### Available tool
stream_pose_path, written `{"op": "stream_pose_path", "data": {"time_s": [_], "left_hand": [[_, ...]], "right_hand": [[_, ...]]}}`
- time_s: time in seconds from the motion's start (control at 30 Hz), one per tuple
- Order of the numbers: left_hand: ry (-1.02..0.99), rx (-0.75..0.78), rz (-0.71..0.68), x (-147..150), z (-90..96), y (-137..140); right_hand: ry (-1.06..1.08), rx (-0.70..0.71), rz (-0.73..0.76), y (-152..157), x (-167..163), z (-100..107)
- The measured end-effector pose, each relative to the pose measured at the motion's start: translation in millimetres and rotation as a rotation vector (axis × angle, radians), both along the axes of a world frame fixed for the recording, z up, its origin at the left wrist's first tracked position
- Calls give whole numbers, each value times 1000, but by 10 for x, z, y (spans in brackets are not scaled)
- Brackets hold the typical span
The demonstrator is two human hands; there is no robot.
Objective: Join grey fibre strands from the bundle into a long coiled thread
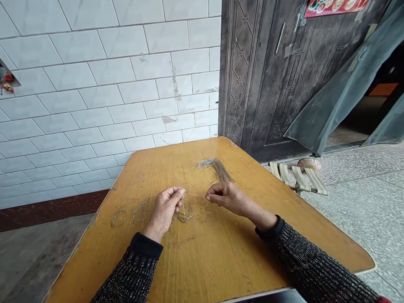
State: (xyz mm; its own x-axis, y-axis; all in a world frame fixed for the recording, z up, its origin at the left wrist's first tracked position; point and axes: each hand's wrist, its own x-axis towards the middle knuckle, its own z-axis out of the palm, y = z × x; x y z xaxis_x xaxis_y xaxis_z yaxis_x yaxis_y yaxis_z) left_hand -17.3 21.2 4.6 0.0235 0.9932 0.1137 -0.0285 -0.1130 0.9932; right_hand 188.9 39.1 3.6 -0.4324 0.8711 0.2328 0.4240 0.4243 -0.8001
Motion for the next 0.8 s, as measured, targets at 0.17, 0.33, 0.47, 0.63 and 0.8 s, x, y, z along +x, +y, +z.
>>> {"op": "stream_pose_path", "data": {"time_s": [0.17,0.33,0.47,0.63,0.8], "left_hand": [[-10,3,4,8,15,-15],[-38,34,86,9,29,-18],[-46,29,121,-3,16,-12],[3,8,95,0,7,-9],[131,54,133,27,6,4]], "right_hand": [[111,-175,29,-19,-55,13],[262,-273,-81,-9,-93,36],[344,-297,-126,26,-94,19],[376,-313,-126,40,-86,-3],[353,-291,-94,29,-94,-10]]}}
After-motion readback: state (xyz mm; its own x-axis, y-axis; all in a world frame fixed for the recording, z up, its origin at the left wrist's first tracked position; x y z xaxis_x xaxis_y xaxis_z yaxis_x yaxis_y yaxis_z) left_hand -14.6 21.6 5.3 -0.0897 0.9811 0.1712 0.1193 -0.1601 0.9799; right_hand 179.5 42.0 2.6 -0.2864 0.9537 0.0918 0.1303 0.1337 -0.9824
